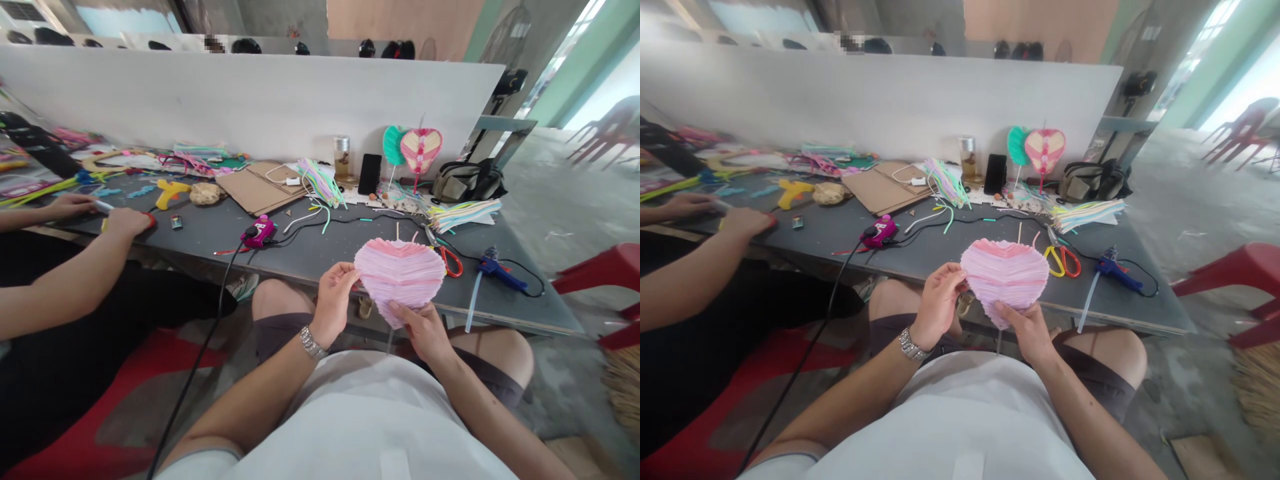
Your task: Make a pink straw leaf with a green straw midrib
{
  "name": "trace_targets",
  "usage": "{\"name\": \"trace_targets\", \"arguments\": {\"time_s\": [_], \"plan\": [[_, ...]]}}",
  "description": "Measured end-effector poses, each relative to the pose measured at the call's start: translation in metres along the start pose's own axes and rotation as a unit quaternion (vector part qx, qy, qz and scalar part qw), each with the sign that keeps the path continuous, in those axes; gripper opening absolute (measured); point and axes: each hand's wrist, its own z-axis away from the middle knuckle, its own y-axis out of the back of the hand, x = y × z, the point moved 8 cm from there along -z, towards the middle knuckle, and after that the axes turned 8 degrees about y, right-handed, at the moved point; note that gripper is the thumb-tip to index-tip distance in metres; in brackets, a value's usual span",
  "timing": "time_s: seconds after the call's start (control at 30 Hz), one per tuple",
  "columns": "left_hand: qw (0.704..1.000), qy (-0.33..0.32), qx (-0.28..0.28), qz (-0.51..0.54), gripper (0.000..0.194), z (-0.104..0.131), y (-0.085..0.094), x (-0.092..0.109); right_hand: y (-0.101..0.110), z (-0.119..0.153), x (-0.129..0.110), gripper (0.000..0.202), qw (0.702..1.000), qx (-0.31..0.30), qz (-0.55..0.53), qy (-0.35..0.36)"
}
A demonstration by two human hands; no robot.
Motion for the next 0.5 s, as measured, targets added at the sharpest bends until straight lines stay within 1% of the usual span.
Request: {"name": "trace_targets", "arguments": {"time_s": [0.23, 0.4, 0.5], "plan": [[1.0, -0.016, -0.003, -0.019, 0.013, 0.002, 0.0, 0.005, 0.011, 0.002, 0.008, 0.041, 0.998, 0.04, 0.039, -0.003], [0.999, -0.029, -0.017, -0.035, 0.019, 0.005, 0.0, 0.008, 0.011, 0.002, 0.008, 0.04, 0.999, 0.035, 0.035, -0.008], [0.999, -0.031, -0.018, -0.038, 0.018, 0.006, 0.0, 0.008, 0.009, 0.003, 0.007, 0.043, 0.999, 0.035, 0.023, -0.014]]}}
